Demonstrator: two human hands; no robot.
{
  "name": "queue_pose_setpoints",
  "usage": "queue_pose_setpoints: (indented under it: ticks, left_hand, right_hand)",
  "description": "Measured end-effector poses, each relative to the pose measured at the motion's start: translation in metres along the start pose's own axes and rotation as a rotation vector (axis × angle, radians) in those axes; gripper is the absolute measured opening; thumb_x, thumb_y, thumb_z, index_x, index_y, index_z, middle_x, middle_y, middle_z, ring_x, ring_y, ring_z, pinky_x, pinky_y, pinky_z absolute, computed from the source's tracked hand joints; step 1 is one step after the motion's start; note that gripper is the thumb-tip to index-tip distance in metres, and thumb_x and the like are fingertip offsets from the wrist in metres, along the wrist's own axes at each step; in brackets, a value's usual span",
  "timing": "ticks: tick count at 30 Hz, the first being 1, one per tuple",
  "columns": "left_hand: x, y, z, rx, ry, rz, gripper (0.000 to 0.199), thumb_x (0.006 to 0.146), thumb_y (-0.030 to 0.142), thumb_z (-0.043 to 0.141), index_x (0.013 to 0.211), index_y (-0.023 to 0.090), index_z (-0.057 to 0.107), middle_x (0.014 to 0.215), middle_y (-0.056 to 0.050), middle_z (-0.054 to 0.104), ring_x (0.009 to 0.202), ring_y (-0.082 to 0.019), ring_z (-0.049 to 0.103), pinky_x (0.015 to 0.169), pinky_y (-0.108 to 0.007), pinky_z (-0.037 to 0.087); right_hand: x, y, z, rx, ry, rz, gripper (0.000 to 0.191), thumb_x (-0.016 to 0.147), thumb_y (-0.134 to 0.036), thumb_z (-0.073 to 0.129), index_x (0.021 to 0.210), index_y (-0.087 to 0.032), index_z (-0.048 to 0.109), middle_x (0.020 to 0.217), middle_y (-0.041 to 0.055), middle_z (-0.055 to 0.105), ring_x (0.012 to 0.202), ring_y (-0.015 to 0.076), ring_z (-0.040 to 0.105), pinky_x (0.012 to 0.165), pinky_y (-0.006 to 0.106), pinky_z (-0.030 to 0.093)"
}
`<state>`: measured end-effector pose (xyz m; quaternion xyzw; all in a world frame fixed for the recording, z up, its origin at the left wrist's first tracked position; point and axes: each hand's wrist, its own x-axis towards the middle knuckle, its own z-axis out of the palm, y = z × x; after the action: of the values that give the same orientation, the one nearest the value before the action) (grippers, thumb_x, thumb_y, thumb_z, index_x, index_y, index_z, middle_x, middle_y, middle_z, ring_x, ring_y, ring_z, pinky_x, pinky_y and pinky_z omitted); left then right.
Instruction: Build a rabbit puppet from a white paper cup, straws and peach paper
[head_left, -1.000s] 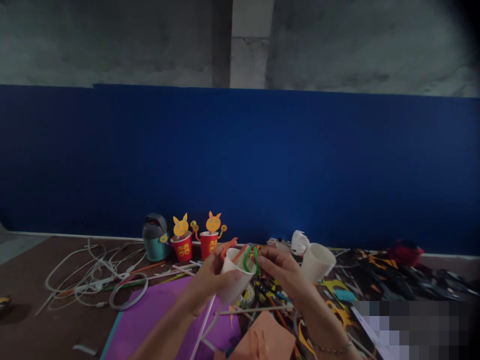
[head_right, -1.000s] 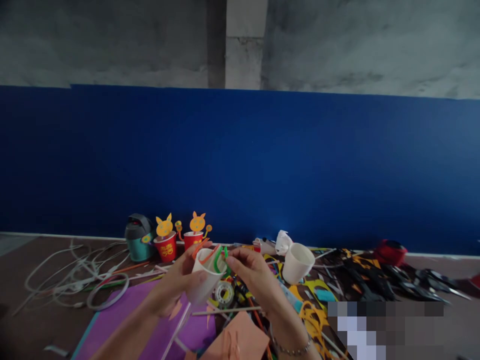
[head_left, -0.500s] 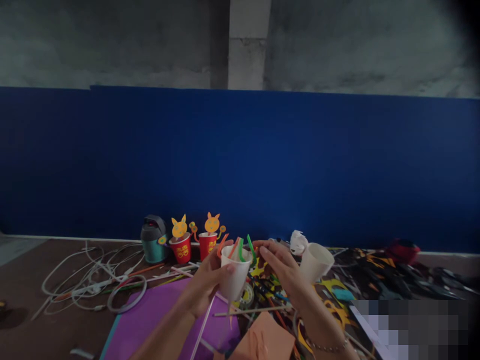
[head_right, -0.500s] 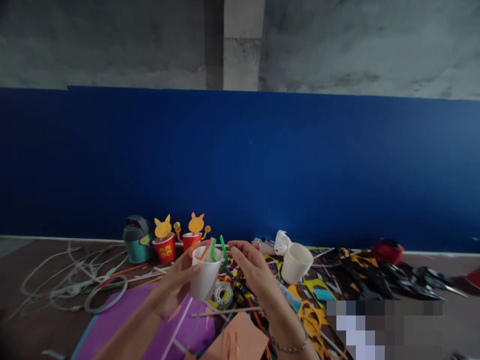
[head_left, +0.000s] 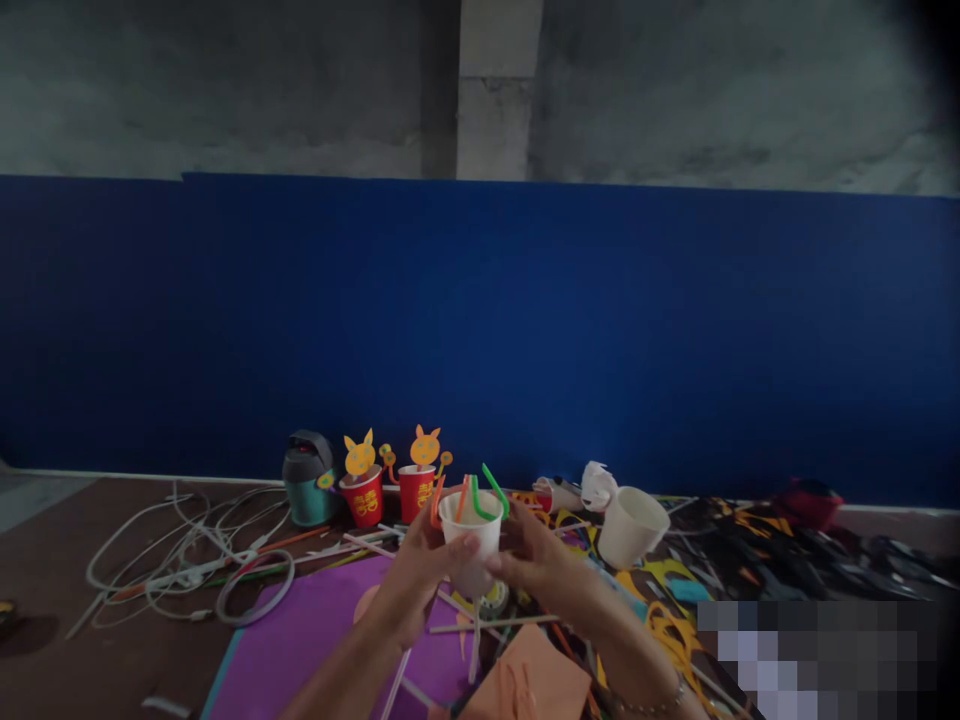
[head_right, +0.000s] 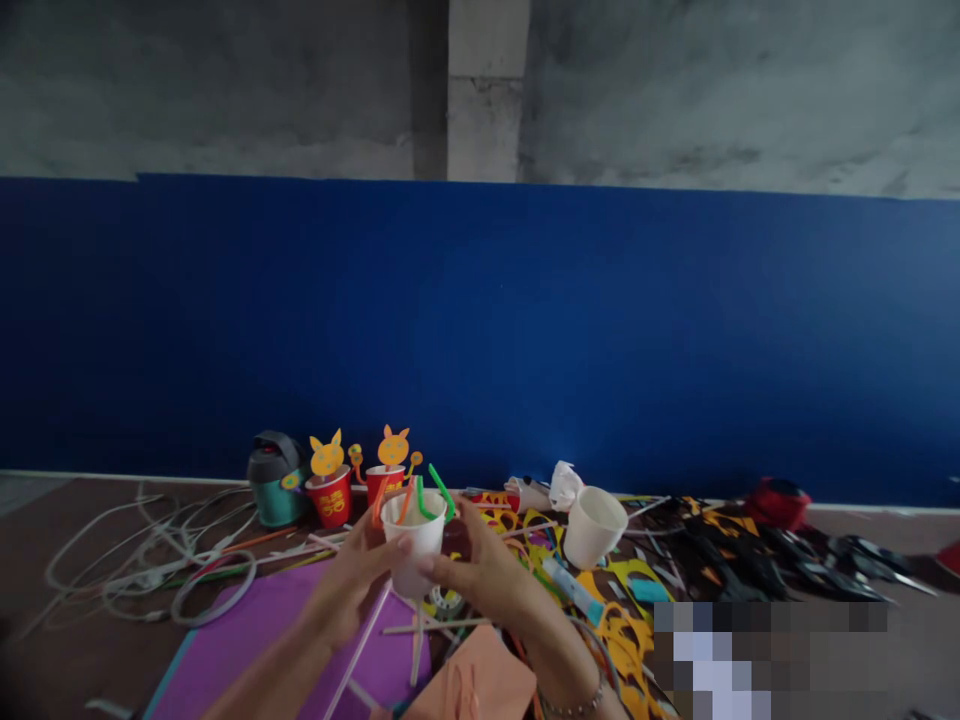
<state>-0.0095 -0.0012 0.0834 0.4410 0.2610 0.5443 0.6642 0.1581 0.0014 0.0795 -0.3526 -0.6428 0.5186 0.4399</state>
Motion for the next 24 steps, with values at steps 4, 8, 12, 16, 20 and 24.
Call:
queue_pose_setpoints:
  ticks: [4, 8, 12, 16, 20, 24]
  left_hand:
    - [0.001, 0.002, 0.0, 0.134, -0.04, 0.002, 0.062, 0.06, 0.02, 0.083, 0.117, 0.022, 0.058, 0.109, -0.008, 0.068, 0.098, -0.023, 0.062, 0.083, -0.03, 0.046]
    - [-0.001, 0.002, 0.003, 0.23, -0.184, 0.027, 0.063, 0.061, 0.02, 0.082, 0.118, 0.022, 0.056, 0.109, -0.006, 0.066, 0.097, -0.023, 0.06, 0.082, -0.031, 0.044]
    - [-0.004, 0.003, 0.002, 0.208, -0.267, -0.054, 0.062, 0.057, 0.024, 0.084, 0.114, 0.021, 0.061, 0.102, -0.006, 0.067, 0.09, -0.022, 0.06, 0.077, -0.029, 0.043]
    - [-0.005, 0.003, -0.003, 0.202, -0.322, -0.214, 0.057, 0.057, 0.023, 0.083, 0.11, 0.02, 0.065, 0.092, -0.004, 0.069, 0.083, -0.019, 0.06, 0.074, -0.028, 0.042]
    - [-0.005, 0.004, -0.006, 0.224, -0.357, -0.257, 0.053, 0.057, 0.021, 0.083, 0.107, 0.02, 0.067, 0.088, -0.003, 0.069, 0.08, -0.017, 0.06, 0.072, -0.027, 0.041]
    - [-0.006, 0.009, -0.006, 0.235, -0.376, -0.315, 0.049, 0.058, 0.025, 0.082, 0.105, 0.019, 0.069, 0.088, -0.004, 0.07, 0.081, -0.019, 0.06, 0.072, -0.027, 0.041]
  right_hand:
    - [-0.002, -0.016, -0.009, -0.126, 0.299, -0.163, 0.056, 0.082, -0.047, 0.06, 0.132, -0.028, 0.042, 0.137, 0.0111, 0.044, 0.123, 0.0259, 0.045, 0.1, 0.043, 0.041]
    - [-0.006, -0.028, -0.01, -0.387, 0.329, -0.208, 0.036, 0.079, -0.04, 0.066, 0.111, -0.026, 0.062, 0.14, 0.0095, 0.04, 0.128, 0.0295, 0.038, 0.105, 0.048, 0.032]
    - [-0.007, -0.033, -0.009, -0.339, 0.17, -0.182, 0.013, 0.08, -0.034, 0.066, 0.081, -0.022, 0.071, 0.128, 0.0074, 0.052, 0.119, 0.0261, 0.048, 0.101, 0.043, 0.037]
    - [-0.01, -0.036, -0.012, -0.378, 0.076, -0.172, 0.008, 0.079, -0.029, 0.068, 0.078, -0.023, 0.073, 0.124, 0.005, 0.054, 0.114, 0.0227, 0.052, 0.098, 0.039, 0.039]
    - [-0.013, -0.038, -0.016, -0.457, 0.03, -0.207, 0.011, 0.079, -0.032, 0.068, 0.078, -0.022, 0.073, 0.123, 0.0054, 0.054, 0.112, 0.0215, 0.051, 0.096, 0.037, 0.04]
    - [-0.015, -0.039, -0.018, -0.502, 0.004, -0.231, 0.016, 0.081, -0.035, 0.065, 0.079, -0.021, 0.072, 0.12, 0.0063, 0.054, 0.11, 0.0206, 0.051, 0.094, 0.036, 0.041]
